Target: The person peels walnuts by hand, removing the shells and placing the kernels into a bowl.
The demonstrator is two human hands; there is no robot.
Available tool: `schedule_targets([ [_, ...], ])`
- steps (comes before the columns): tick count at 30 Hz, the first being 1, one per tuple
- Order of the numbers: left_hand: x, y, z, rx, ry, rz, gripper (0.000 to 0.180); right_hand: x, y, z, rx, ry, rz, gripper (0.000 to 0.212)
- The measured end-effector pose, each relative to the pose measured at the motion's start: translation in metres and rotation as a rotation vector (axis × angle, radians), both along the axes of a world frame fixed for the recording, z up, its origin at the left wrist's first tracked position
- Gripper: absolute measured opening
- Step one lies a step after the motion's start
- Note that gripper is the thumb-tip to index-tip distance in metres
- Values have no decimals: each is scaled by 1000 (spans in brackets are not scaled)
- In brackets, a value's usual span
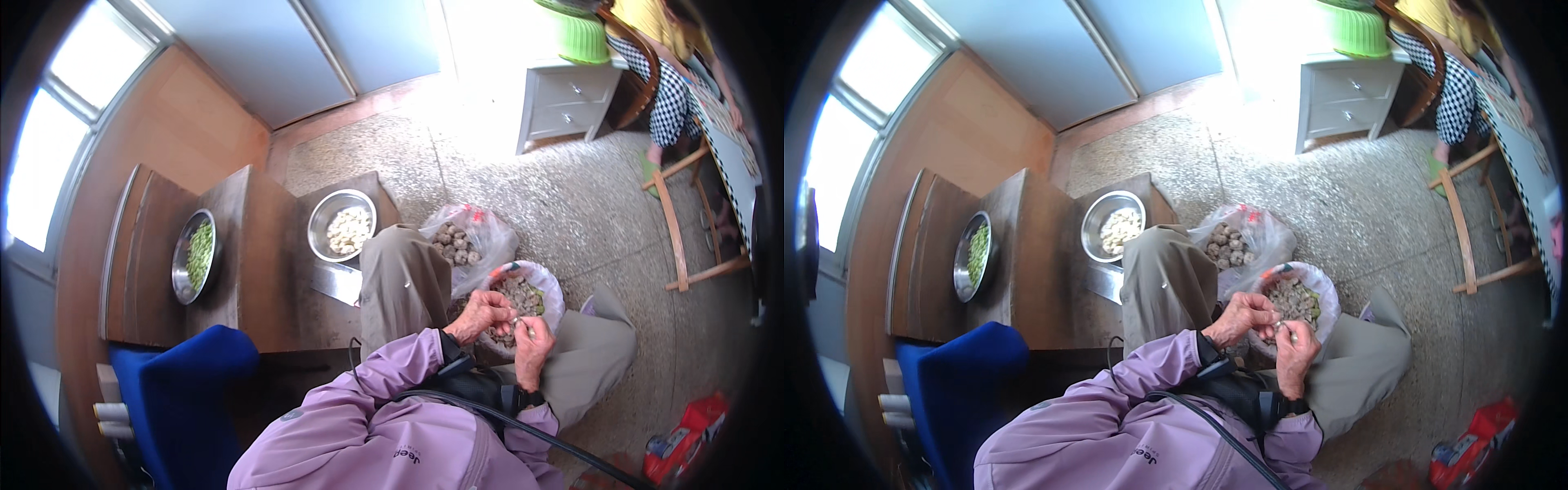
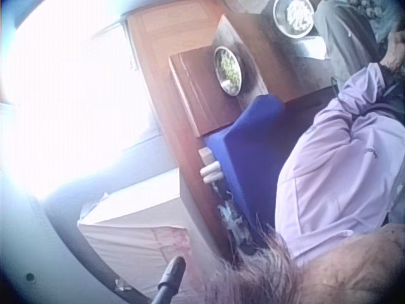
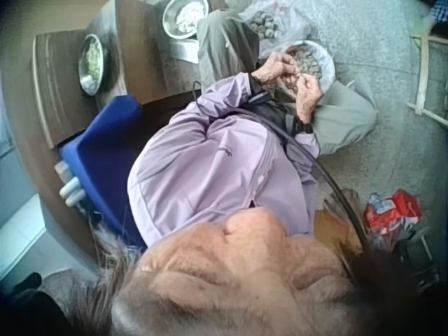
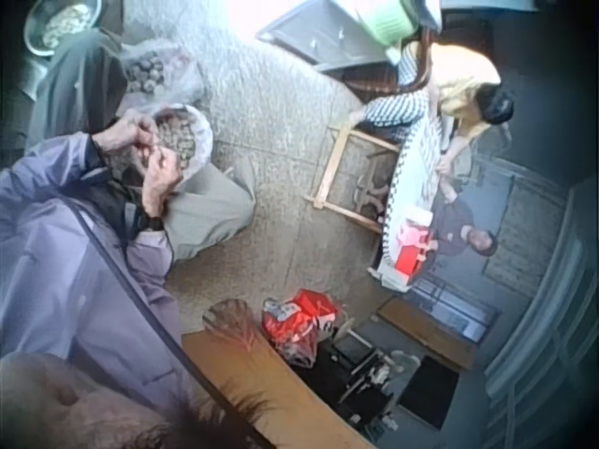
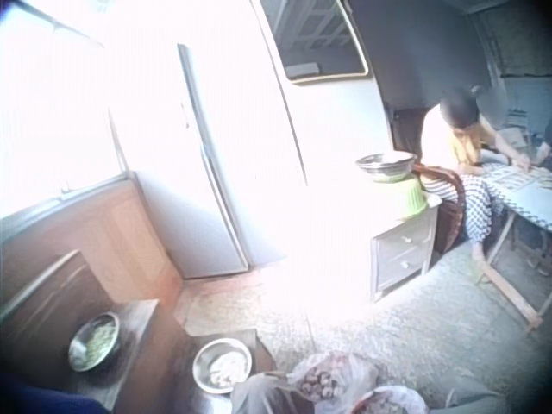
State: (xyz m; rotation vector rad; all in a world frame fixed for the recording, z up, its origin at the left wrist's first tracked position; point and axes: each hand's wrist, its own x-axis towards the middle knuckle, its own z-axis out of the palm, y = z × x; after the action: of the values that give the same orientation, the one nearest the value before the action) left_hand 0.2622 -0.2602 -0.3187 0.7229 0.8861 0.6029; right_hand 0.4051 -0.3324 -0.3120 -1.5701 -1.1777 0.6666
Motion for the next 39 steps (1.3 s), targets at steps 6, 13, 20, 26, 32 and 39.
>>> schedule_targets([
  [6, -8, 3, 11, 8, -54, -36, 9, -3, 1, 5, -5, 30, -18, 5],
  [13, -13, 0, 9, -62, -158, -27, 16, -2, 3, -2, -87, 159, -51, 8],
  [20, -9, 2, 17, -40, -138, -123, 22, 11, 1, -6, -81, 195, -218, 7],
  [26, -17, 6, 23, 21, -186, -80, 24, 12, 3, -28, -174, 420, -202, 7],
  [32, -66, 32, 109, 318, -113, 146, 13, 11, 3, -21, -375, 771, -212, 17],
  [39, -219, 80, 119, 495, 362, 784, 13, 7, 4, -36, -364, 756, -54, 19],
])
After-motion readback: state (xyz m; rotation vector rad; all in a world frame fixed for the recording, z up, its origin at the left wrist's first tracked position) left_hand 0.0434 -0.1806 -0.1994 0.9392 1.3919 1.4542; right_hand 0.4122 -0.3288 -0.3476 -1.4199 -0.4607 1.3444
